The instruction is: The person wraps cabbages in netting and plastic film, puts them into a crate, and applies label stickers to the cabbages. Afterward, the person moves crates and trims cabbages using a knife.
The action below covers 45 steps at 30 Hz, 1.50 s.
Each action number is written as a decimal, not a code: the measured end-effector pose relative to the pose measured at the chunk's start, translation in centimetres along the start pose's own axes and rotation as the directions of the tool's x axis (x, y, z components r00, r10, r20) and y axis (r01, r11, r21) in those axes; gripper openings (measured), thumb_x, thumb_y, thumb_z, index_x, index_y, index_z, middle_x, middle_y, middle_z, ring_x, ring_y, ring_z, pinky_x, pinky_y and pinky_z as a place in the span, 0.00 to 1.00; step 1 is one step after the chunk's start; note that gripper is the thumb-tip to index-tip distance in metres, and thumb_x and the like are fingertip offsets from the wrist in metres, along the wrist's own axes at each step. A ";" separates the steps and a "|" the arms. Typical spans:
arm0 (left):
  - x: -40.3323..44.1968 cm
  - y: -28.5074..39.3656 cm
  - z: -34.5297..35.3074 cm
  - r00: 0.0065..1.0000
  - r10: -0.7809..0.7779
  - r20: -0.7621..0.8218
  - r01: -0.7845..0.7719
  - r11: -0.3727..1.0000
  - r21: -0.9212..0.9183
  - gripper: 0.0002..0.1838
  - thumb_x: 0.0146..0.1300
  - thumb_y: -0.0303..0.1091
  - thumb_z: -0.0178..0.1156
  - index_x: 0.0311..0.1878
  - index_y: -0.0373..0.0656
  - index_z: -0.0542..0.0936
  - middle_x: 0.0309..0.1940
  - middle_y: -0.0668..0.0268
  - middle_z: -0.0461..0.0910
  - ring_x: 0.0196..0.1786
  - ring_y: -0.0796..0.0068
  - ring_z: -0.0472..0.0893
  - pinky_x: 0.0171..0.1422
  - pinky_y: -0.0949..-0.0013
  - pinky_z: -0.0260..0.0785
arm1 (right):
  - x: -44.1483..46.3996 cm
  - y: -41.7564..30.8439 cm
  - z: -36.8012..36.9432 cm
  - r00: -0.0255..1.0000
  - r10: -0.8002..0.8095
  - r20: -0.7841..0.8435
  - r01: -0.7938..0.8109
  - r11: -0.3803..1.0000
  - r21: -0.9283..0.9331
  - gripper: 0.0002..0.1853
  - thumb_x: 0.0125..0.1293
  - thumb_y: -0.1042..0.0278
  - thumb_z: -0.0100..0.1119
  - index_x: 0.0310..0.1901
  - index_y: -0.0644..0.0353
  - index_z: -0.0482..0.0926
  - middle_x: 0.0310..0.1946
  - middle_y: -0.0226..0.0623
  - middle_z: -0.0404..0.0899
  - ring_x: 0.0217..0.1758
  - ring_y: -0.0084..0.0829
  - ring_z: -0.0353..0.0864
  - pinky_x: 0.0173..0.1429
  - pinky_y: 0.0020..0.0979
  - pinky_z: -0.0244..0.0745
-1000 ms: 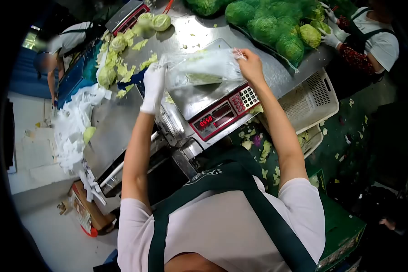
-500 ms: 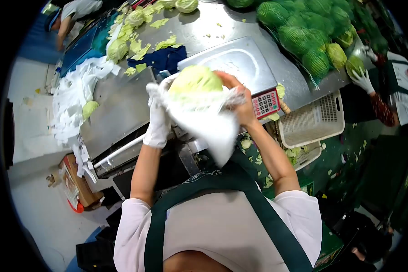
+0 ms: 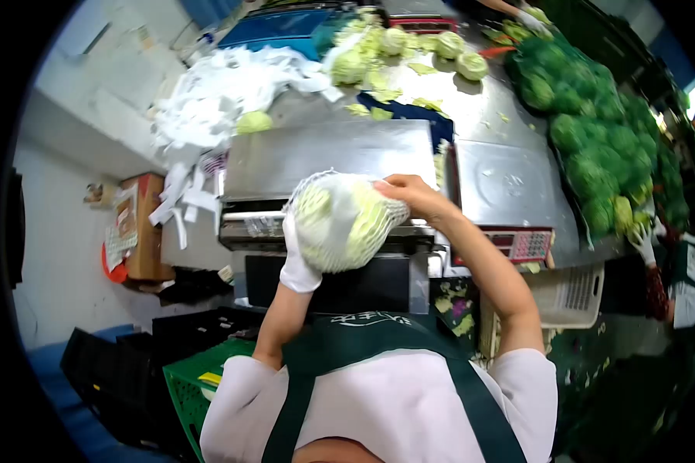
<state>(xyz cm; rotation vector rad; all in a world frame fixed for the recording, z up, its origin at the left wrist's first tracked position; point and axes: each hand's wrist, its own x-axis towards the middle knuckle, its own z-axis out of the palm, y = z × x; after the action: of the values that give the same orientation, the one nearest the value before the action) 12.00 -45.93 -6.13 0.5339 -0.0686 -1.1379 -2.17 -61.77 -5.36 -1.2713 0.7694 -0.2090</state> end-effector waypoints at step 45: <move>-2.1 18.7 7.1 0.756 0.021 0.654 -0.604 0.408 0.684 0.09 0.61 0.34 0.55 0.32 0.36 0.74 0.34 0.60 0.75 0.47 0.57 0.76 0.64 0.52 0.58 | -8.3 -10.3 0.7 0.654 -0.720 0.232 0.738 0.674 0.009 0.09 0.70 0.70 0.42 0.42 0.67 0.69 0.43 0.46 0.77 0.38 0.29 0.81 0.42 0.25 0.76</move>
<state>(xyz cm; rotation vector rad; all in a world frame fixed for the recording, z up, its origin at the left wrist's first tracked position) 24.62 -40.90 8.66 1.0327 -1.3335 -0.7278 -5.12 -59.93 7.46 -1.6125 0.0236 -0.6888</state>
